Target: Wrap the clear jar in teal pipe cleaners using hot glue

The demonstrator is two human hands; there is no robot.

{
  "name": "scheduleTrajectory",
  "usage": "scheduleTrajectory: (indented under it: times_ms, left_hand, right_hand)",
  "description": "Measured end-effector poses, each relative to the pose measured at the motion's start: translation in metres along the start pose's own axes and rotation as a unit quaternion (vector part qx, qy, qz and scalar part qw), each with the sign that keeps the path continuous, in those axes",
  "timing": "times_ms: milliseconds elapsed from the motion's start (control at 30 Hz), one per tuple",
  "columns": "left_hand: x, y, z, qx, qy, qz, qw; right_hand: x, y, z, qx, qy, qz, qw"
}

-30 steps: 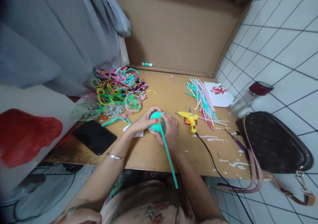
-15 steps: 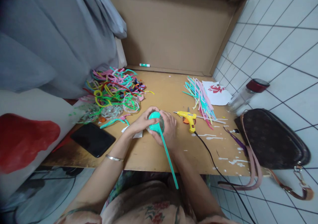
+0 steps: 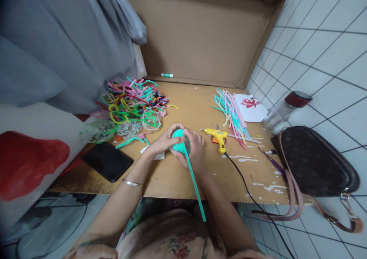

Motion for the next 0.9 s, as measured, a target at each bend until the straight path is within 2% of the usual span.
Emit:
scheduleTrajectory:
  times_ms: [333, 667, 900]
  left_hand:
    - [0.0012, -0.0006, -0.0008, -0.008, 0.001, -0.014, 1.0]
    - [-0.0011, 0.0016, -0.0006, 0.006, 0.004, 0.007, 1.0]
    - [0.0023, 0.0037, -0.0009, 0.019, -0.018, -0.002, 1.0]
  right_hand:
    - [0.004, -0.006, -0.0028, 0.042, 0.012, -0.004, 0.999]
    - [0.002, -0.0037, -0.0012, 0.025, 0.004, 0.0, 1.0]
    - [0.0021, -0.0052, -0.0024, 0.034, 0.009, -0.007, 0.999]
Point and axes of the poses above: each hand's wrist, its own z-axis towards the middle knuckle, its own x-axis out of the palm, y = z × x, the point moved 1 cm from there along z, towards the middle knuckle, and after that the axes turned 4 degrees about x, right-handed, at the moved point
